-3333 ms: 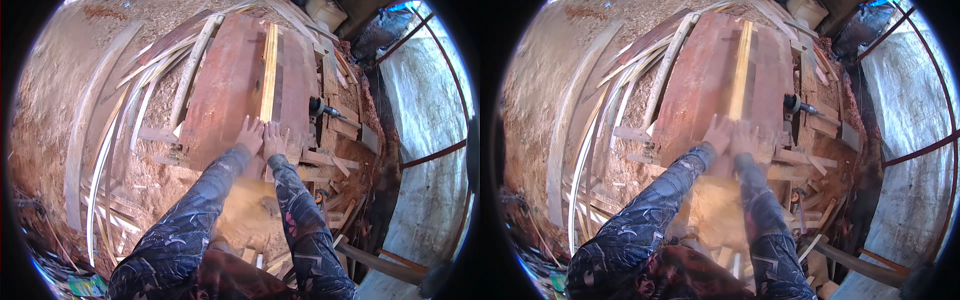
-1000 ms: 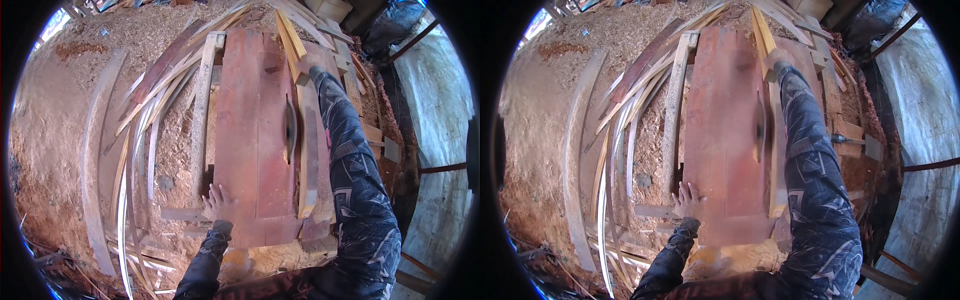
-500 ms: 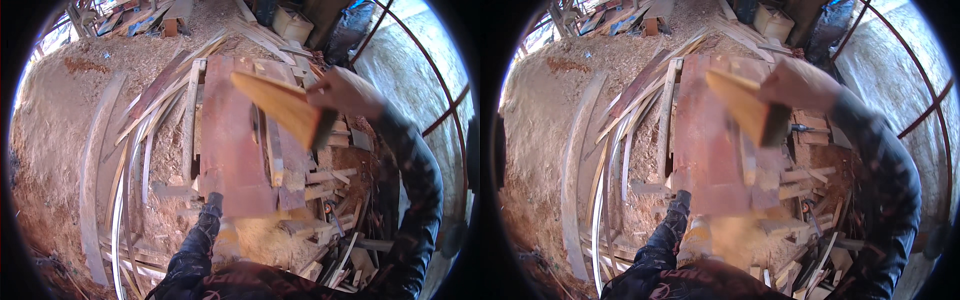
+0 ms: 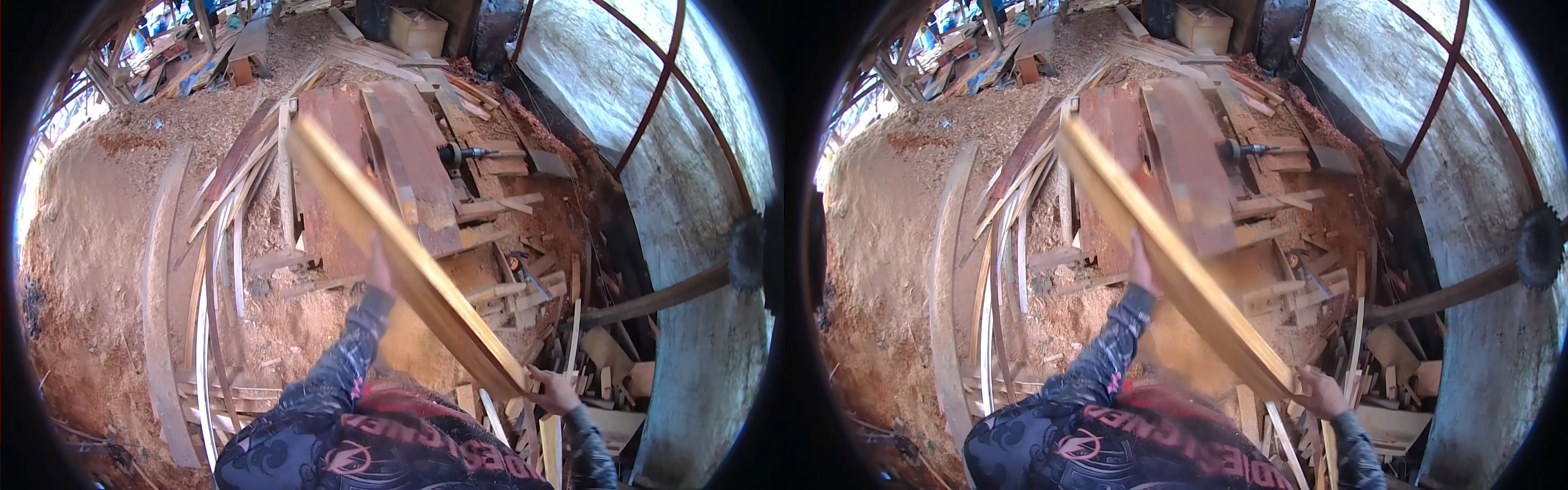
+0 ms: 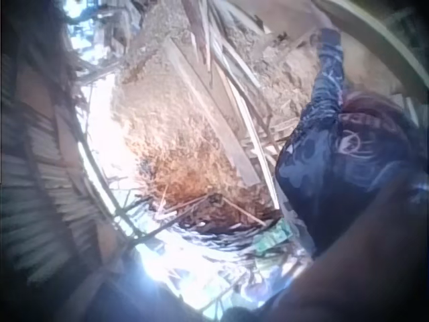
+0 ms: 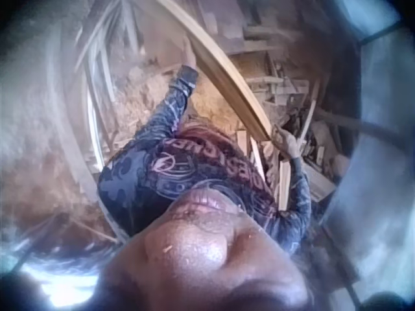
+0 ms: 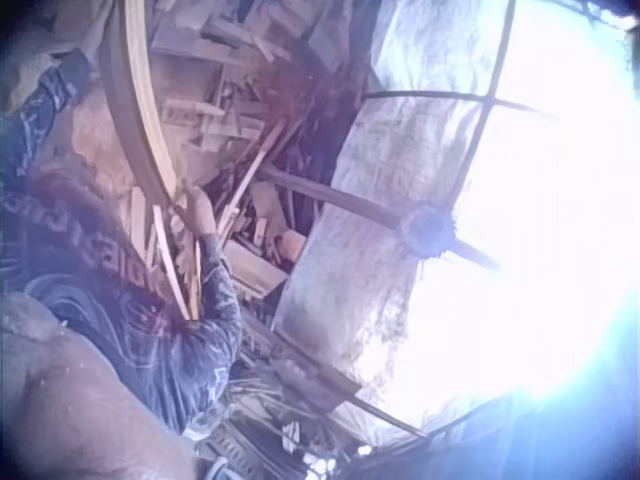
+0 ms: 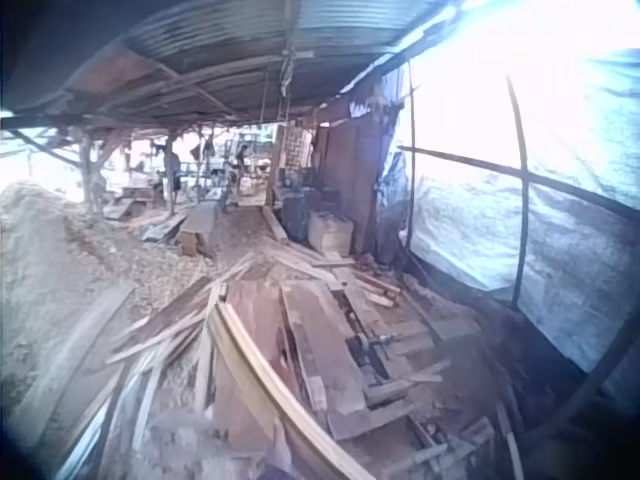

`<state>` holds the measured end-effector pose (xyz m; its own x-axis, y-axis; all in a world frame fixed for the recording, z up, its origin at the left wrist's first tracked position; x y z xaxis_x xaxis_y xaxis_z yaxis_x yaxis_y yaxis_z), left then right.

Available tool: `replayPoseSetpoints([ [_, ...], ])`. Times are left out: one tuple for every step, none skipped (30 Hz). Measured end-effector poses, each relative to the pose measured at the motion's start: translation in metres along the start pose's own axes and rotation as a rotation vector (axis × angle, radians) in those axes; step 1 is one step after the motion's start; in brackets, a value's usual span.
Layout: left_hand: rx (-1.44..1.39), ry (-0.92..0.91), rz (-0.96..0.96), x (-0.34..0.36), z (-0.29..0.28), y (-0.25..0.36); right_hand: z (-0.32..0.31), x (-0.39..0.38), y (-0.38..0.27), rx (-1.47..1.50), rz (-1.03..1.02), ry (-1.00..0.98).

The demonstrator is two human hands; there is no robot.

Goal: The person measures a wooden board with a tape measure, taps it into alignment with a hammer, and feeds it into a table saw to cut it.

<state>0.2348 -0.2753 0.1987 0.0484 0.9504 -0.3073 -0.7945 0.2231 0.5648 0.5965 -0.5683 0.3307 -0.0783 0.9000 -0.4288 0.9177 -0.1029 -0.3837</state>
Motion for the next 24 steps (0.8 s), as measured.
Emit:
replayPoseSetpoints([
  [0.176, -0.026, 0.018, -0.008, 0.026, 0.010, 0.029, -0.011, 0.031, -0.132, 0.003, 0.089],
  [0.429, 0.028, 0.198, 0.015, 0.008, 0.016, 0.035, -0.008, 0.033, -0.114, -0.037, 0.069],
  [0.509, -0.069, 0.334, -0.001, 0.050, 0.026, 0.026, -0.015, 0.049, 0.217, 0.070, 0.230],
  [0.569, -0.154, 0.412, -0.011, 0.077, 0.027, 0.017, -0.019, 0.060, 0.550, 0.173, 0.390],
  [0.665, -0.328, 0.468, -0.032, 0.107, 0.036, -0.005, -0.029, 0.060, 0.915, 0.181, 0.477],
  [0.688, -0.323, 0.465, -0.057, 0.121, 0.047, -0.034, -0.041, 0.053, 1.287, 0.179, 0.553],
  [1.063, -0.399, 0.543, -0.076, 0.141, 0.048, -0.063, -0.058, 0.044, 1.480, 0.059, 0.587],
  [1.439, -0.478, 0.618, -0.087, 0.153, 0.043, -0.080, -0.074, 0.041, 1.669, -0.071, 0.624],
  [1.453, -0.701, 0.736, -0.088, 0.154, 0.032, -0.078, -0.082, 0.049, 1.683, -0.071, 0.635],
  [1.452, -0.927, 0.846, -0.085, 0.147, 0.017, -0.071, -0.089, 0.058, 1.736, -0.092, 0.539],
  [1.563, -1.065, 0.791, -0.085, 0.138, -0.007, -0.064, -0.101, 0.069, 1.776, -0.104, 0.456],
  [1.642, -1.181, 0.796, -0.082, 0.126, -0.031, -0.030, -0.106, 0.097, 1.891, 0.106, 0.510],
  [1.719, -1.301, 0.833, -0.077, 0.106, -0.052, 0.001, -0.101, 0.097, 1.995, 0.167, 0.384],
  [1.788, -1.427, 0.870, -0.069, 0.086, -0.072, 0.036, -0.092, 0.090, 1.987, 0.166, 0.283],
  [1.774, -1.456, 0.867, -0.057, 0.074, -0.091, 0.101, -0.095, 0.124, 1.800, 0.528, 0.362],
  [1.780, -1.581, 0.915, -0.047, 0.051, -0.103, 0.139, -0.076, 0.098, 2.082, 0.545, 0.224],
  [1.765, -1.713, 0.972, -0.037, 0.034, -0.114, 0.174, -0.067, 0.083, 2.069, 0.562, 0.277],
  [1.755, -1.740, 0.955, -0.025, 0.020, -0.122, 0.218, -0.070, 0.091, 2.119, 0.780, 0.056],
  [1.812, -1.817, 0.891, -0.013, 0.003, -0.130, 0.253, -0.055, 0.082, 2.222, 0.860, 0.067],
  [1.851, -1.899, 0.841, -0.003, -0.004, -0.140, 0.292, -0.048, 0.088, 2.297, 0.934, -0.053],
  [1.910, -1.931, 0.673, 0.007, -0.019, -0.139, 0.310, -0.028, 0.070, 2.316, 0.867, 0.014],
  [1.911, -1.947, 0.642, 0.015, -0.037, -0.133, 0.323, -0.011, 0.051, 2.362, 0.813, 0.021],
  [1.940, -1.904, 0.785, 0.027, -0.045, -0.129, 0.344, 0.002, 0.047, 2.383, 0.793, 0.014],
  [1.951, -1.857, 0.937, 0.037, -0.045, -0.131, 0.365, 0.014, 0.049, 2.402, 0.773, 0.021],
])
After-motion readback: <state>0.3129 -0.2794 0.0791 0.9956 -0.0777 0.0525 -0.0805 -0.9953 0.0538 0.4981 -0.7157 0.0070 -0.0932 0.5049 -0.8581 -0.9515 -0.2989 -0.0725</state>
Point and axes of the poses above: each hand's wrist, its own x-axis towards the middle knuckle, its own z-axis out of the palm, y = z × x, the point moved 4 cm from there along x, towards the middle knuckle, and after that the axes turned 4 degrees about z, right-handed, at the moved point
